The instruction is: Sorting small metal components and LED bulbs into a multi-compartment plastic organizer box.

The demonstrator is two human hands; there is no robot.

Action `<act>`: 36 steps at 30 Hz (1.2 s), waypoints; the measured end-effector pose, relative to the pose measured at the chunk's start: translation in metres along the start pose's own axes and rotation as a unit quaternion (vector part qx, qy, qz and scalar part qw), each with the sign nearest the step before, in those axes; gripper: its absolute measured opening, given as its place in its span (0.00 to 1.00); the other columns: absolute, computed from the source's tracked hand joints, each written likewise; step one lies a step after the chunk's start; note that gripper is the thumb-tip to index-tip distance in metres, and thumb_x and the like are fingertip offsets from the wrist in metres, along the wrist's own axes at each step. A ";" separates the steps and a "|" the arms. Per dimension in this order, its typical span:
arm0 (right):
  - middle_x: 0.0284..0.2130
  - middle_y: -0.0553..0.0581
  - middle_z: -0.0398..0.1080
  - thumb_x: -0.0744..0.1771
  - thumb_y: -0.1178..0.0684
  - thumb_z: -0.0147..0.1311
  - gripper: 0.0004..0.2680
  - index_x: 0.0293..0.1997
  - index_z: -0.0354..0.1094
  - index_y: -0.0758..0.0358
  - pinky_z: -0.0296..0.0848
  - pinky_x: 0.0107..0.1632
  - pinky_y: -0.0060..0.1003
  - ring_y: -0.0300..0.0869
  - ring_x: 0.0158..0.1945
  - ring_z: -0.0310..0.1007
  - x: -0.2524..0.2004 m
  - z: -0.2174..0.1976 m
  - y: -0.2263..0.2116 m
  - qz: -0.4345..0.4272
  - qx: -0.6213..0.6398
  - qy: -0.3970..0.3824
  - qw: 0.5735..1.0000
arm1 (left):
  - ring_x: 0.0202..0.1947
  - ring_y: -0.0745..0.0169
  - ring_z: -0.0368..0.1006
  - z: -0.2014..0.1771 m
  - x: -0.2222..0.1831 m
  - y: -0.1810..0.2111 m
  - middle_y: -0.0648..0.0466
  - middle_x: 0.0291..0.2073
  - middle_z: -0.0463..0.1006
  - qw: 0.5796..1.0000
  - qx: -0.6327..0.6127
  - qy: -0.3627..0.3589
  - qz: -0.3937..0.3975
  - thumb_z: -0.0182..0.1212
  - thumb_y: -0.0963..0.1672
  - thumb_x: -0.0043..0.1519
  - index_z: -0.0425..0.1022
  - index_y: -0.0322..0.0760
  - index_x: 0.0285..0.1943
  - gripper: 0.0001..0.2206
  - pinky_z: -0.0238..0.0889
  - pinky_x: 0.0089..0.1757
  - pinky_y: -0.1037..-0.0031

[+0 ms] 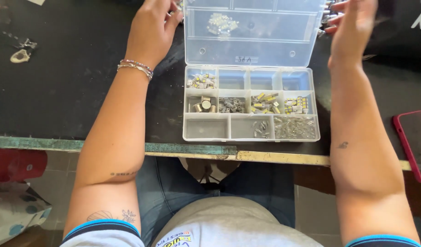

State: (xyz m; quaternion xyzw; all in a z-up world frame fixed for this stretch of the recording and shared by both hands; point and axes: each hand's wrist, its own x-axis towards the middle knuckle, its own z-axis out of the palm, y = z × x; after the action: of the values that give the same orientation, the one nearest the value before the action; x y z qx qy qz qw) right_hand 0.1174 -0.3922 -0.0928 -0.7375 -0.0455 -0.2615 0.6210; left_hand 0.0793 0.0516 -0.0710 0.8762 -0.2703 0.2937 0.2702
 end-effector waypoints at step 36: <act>0.23 0.52 0.65 0.73 0.43 0.50 0.13 0.35 0.59 0.58 0.58 0.27 0.26 0.34 0.24 0.64 -0.009 0.019 -0.013 -0.051 0.079 0.021 0.995 | 0.32 0.51 0.65 0.144 0.056 -0.029 0.53 0.30 0.70 0.973 -0.048 -0.137 0.182 0.61 0.42 0.63 0.66 0.39 0.33 0.08 0.60 0.37 0.64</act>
State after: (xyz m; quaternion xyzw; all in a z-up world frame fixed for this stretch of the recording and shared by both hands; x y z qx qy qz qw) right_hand 0.1112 -0.3691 -0.0870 -0.6768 -0.0904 -0.3041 0.6643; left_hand 0.1883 -0.0367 -0.1413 0.8303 -0.4732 0.2020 0.2142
